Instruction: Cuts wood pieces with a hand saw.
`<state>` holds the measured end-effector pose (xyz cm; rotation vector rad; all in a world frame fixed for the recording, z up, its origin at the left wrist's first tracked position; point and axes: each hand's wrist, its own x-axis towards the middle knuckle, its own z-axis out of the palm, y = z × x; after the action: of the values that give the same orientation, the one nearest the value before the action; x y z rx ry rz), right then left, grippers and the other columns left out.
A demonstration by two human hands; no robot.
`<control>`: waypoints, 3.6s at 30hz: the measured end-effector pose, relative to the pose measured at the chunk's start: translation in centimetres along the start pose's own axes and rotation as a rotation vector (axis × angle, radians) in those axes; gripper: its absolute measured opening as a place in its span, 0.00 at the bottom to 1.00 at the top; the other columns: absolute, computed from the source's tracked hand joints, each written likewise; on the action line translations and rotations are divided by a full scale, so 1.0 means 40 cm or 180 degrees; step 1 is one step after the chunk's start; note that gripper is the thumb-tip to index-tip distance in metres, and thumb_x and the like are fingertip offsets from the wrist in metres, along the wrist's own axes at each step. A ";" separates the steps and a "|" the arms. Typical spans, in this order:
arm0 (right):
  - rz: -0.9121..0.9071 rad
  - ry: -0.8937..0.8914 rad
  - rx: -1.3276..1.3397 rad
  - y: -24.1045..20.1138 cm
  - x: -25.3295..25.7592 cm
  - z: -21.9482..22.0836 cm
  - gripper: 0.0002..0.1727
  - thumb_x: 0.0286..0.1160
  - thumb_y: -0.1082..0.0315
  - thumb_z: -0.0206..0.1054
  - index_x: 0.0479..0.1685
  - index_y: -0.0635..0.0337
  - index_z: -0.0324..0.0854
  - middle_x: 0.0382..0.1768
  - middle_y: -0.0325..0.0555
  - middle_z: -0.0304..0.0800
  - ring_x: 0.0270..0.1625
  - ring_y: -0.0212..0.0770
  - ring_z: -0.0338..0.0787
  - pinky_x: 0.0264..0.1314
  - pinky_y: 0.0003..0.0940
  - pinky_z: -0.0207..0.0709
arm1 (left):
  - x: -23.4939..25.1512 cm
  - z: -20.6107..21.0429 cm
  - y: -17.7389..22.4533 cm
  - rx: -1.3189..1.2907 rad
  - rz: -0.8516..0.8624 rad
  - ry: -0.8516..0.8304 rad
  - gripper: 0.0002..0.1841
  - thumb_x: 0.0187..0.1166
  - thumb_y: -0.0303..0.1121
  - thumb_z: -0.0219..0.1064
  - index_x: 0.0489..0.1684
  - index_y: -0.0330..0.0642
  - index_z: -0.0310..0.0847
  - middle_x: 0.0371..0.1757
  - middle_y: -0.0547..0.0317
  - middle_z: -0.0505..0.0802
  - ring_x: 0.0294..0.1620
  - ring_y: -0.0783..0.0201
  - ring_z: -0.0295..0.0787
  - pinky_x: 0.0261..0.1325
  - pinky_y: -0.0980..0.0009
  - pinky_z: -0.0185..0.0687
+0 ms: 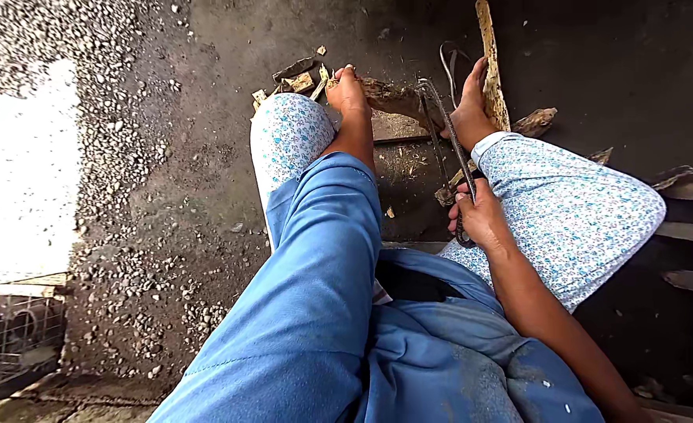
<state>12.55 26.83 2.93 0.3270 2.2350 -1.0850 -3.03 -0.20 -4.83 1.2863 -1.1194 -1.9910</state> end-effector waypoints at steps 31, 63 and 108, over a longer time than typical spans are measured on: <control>-0.0264 0.0094 0.0508 -0.005 -0.052 -0.056 0.19 0.95 0.67 0.46 0.78 0.61 0.62 0.27 0.41 0.81 0.18 0.33 0.85 0.20 0.30 0.85 | 0.012 0.019 0.007 -0.0181 -0.0242 0.0229 0.10 0.90 0.36 0.60 0.45 0.39 0.78 0.27 0.57 0.82 0.25 0.64 0.81 0.34 0.66 0.84; 0.0016 -0.0022 0.0409 -0.040 -0.009 -0.073 0.13 0.96 0.66 0.47 0.69 0.59 0.63 0.22 0.40 0.78 0.15 0.35 0.84 0.17 0.31 0.85 | 0.023 -0.007 0.007 -0.0260 -0.0334 0.0116 0.06 0.89 0.28 0.55 0.51 0.37 0.75 0.28 0.57 0.79 0.23 0.66 0.80 0.32 0.69 0.85; -0.0143 0.0221 0.0455 0.041 0.000 0.014 0.14 0.97 0.64 0.46 0.72 0.60 0.61 0.22 0.44 0.78 0.15 0.38 0.83 0.18 0.34 0.83 | -0.050 -0.020 0.006 -0.0367 -0.0102 -0.0192 0.06 0.86 0.24 0.61 0.53 0.33 0.75 0.28 0.55 0.83 0.26 0.64 0.83 0.37 0.68 0.85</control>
<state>13.54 27.42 1.66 0.3815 2.2398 -1.2786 -1.45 0.93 -3.83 1.1996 -1.0012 -2.0981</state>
